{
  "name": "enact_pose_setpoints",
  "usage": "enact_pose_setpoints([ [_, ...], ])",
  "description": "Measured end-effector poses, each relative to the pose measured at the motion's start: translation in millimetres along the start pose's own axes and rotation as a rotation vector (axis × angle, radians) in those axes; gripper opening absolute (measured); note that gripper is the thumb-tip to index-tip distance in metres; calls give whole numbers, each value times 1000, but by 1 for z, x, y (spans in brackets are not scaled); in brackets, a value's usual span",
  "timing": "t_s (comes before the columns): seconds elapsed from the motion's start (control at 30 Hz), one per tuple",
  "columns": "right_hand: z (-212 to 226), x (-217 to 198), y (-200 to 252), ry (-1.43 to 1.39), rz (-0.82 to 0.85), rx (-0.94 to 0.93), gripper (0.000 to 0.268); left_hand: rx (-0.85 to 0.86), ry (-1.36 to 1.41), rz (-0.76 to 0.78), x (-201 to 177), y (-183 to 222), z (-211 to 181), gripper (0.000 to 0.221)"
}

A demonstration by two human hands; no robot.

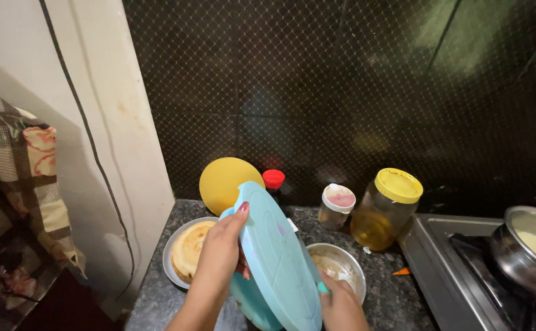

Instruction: Preparing a cake base by cutting it and placing it onto a cake board.

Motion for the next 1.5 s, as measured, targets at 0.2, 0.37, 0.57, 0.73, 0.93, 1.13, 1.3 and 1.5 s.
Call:
enact_pose_setpoints([
  [0.2,89,-52,34,-223,-55,-183,62,-20,6,-12,1,3,-9,53],
  [0.37,53,-28,25,-191,-16,-261,67,-7,18,13,-1,-5,-6,54],
  [0.57,34,-38,25,-176,84,-225,63,35,48,60,-3,-16,-2,53],
  [0.73,41,-49,33,-274,131,-485,61,-25,91,15,-13,-27,-2,55],
  [0.93,-22,-40,5,-202,250,-230,68,-42,112,-21,-14,-32,-10,52],
  [1.13,47,-85,23,-489,334,-311,62,-51,97,-16,-19,-41,-7,55],
  [1.3,-19,-52,-2,-501,362,-134,58,-66,116,-9,-20,-38,-9,54],
  [1.5,1,-55,-13,-476,264,-190,57,-70,100,4,-19,-36,-9,54],
])
Point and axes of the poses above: each hand's wrist, its own y-axis away from the middle knuckle, its own x-axis out of the palm, z = x × y, the point moved 5 cm from there along -y, towards the middle knuckle, and after that the axes turned 11 degrees about -x, right-handed, at the moved point
